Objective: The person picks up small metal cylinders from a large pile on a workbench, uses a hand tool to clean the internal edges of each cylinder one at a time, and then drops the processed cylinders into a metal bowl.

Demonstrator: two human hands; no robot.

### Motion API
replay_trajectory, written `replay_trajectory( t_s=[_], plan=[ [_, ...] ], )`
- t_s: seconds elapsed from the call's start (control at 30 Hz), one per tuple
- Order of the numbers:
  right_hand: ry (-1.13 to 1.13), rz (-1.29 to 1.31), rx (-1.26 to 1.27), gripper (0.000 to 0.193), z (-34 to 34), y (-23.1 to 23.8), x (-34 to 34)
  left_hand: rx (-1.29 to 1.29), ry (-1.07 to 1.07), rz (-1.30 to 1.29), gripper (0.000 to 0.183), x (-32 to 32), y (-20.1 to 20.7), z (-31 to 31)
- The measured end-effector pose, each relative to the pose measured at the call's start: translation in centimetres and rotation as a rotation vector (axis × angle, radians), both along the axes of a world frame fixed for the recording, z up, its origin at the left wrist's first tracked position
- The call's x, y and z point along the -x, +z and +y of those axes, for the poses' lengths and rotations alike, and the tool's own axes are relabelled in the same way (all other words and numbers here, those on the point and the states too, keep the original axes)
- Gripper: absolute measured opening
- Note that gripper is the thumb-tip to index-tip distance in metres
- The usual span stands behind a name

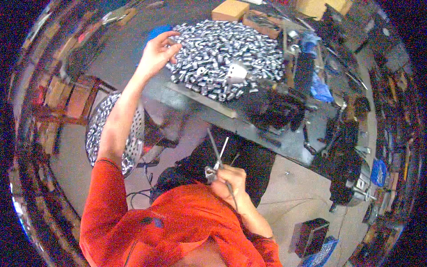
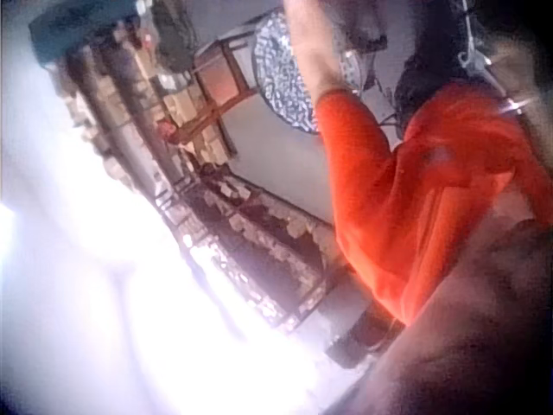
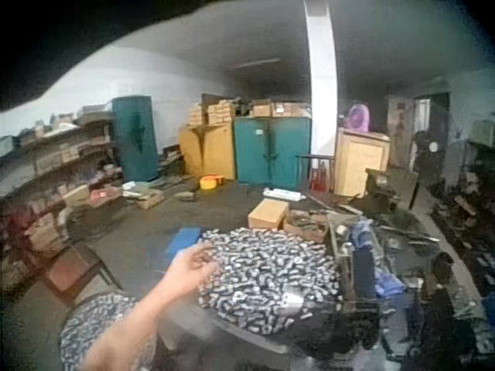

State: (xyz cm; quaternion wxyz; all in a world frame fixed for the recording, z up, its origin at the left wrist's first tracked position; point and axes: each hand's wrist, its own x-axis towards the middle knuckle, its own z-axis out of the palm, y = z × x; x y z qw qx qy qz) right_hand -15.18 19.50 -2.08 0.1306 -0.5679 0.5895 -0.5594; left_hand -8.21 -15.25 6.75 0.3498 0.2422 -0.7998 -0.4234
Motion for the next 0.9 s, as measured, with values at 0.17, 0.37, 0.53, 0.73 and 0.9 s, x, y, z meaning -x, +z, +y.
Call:
replay_trajectory(
  t_s=[0.17, 0.37, 0.53, 0.73, 0.9],
  plan=[
    [0.033, -0.086, -0.056, 0.026, 0.2, -1.0, 0.3, 0.371, 0.180, -0.533, 0.036, -12.5, -2.8, -0.5],
    [0.171, -0.164, -0.057, 0.030, -0.7, -0.6, 0.0, 0.133, 0.453, -0.772, 0.036, -23.1, -11.5, -1.7],
    [0.139, -0.182, -0.118, 0.033, -0.5, -0.2, -0.5, 0.251, 0.654, -0.887, 0.041, -21.8, -15.1, -0.7],
    [0.023, -0.144, -0.131, 0.029, -0.2, -0.4, -1.3, 0.234, 0.745, -0.929, 0.030, -21.1, -15.0, -0.2],
    [0.012, -0.052, -0.114, 0.032, -0.5, -1.1, -1.7, 0.134, 0.622, -0.698, 0.027, -22.3, -12.9, 1.6]
  ],
)
